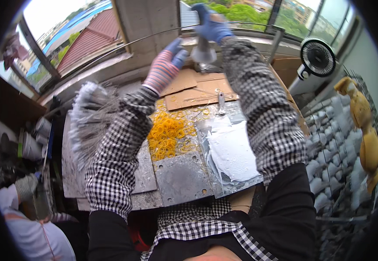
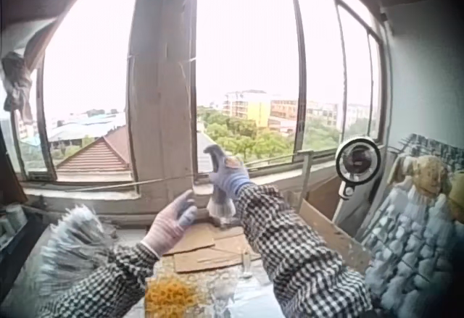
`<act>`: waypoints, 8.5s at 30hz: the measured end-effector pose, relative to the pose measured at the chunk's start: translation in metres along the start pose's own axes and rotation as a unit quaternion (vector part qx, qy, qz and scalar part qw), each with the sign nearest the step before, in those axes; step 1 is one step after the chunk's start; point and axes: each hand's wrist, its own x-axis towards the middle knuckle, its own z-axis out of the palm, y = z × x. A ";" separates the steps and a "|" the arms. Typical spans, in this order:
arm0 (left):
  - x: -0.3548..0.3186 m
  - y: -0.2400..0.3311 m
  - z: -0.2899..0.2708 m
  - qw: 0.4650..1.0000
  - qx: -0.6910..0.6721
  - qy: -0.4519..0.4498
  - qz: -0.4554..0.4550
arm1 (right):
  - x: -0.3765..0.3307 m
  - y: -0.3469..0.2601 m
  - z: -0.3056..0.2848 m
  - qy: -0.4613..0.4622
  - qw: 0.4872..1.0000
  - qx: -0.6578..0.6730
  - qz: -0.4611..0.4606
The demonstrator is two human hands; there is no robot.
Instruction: Assembling industrial brushes by applying adhesive to bristles and securing with rubber bands.
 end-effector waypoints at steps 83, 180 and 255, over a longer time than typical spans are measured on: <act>-0.349 -0.029 -0.288 0.680 0.582 -0.267 -0.357 | -0.184 -0.449 0.300 -0.372 0.849 0.068 -0.368; -0.348 0.055 0.012 0.995 0.060 0.006 -0.075 | -0.811 0.050 -0.054 -0.277 0.775 -0.098 0.560; -0.372 -0.004 -0.022 0.973 0.007 0.024 -0.228 | -0.282 -0.341 -0.018 -0.536 0.745 0.276 -0.285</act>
